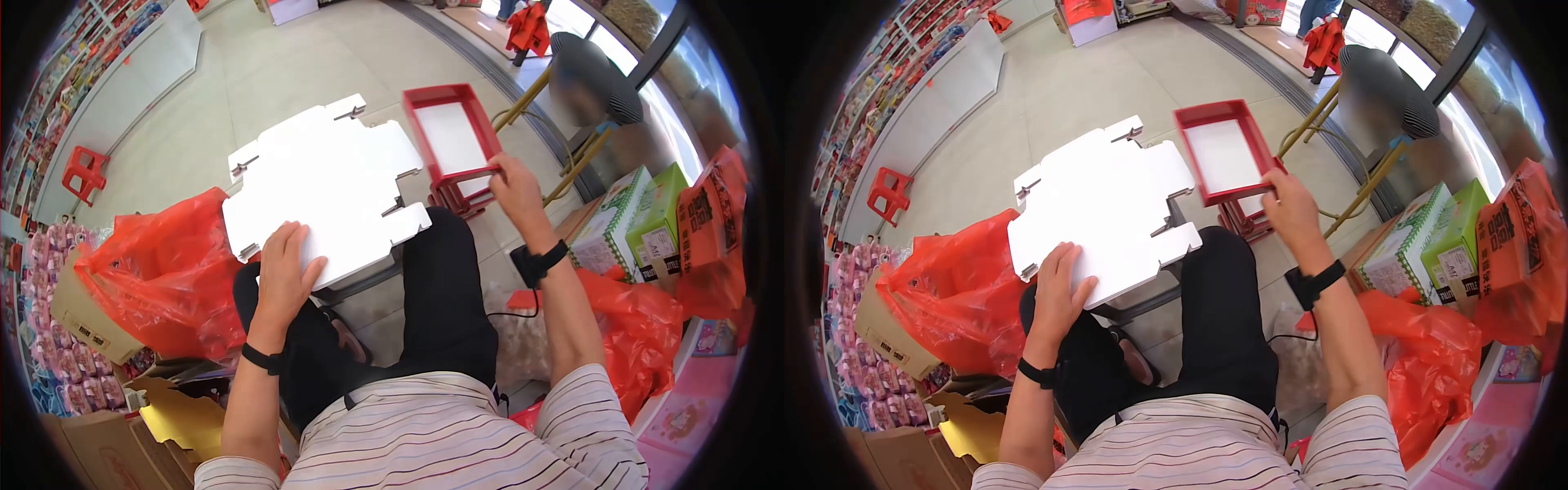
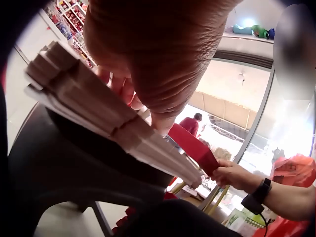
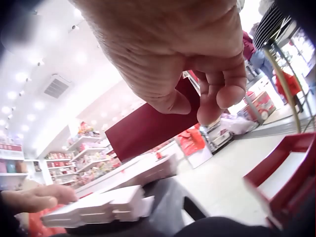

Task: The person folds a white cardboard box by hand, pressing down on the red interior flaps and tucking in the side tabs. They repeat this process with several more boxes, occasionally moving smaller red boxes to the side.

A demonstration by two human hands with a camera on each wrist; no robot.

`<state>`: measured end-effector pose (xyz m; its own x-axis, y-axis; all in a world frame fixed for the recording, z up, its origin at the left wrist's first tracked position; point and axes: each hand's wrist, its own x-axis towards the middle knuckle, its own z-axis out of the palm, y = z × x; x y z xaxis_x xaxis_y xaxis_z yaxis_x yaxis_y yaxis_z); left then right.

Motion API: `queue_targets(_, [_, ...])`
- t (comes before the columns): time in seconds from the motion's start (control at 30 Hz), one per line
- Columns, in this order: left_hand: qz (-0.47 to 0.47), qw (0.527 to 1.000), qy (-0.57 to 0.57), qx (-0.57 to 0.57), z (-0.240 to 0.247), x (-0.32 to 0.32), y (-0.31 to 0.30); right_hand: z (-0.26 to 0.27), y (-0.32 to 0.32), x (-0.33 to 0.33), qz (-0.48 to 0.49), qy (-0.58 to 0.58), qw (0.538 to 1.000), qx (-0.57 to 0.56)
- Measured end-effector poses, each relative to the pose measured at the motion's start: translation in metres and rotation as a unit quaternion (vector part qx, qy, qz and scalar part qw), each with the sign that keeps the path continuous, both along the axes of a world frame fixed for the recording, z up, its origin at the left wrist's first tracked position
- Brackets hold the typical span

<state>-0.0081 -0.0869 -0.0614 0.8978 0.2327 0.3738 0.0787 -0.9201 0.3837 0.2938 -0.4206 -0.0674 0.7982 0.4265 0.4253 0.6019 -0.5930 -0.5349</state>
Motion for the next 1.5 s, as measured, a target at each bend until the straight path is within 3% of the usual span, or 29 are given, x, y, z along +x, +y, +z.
queue_targets(0.23, [0.004,1.0,-0.029,0.003,-0.01,0.001,-0.005,-0.063,-0.072,0.068,-0.042,0.026,0.997,-0.059])
queue_targets(0.77, [0.014,1.0,-0.017,-0.006,-0.008,0.001,-0.007,-0.117,-0.072,0.095,-0.086,0.03,0.992,-0.091])
queue_targets(0.97, [0.009,1.0,-0.018,-0.005,-0.008,0.001,-0.007,-0.126,-0.078,0.093,-0.093,0.12,0.984,-0.09])
queue_targets(1.5, [0.0,1.0,-0.006,-0.021,-0.009,0.002,-0.004,-0.111,-0.072,0.082,-0.108,0.136,0.982,-0.079])
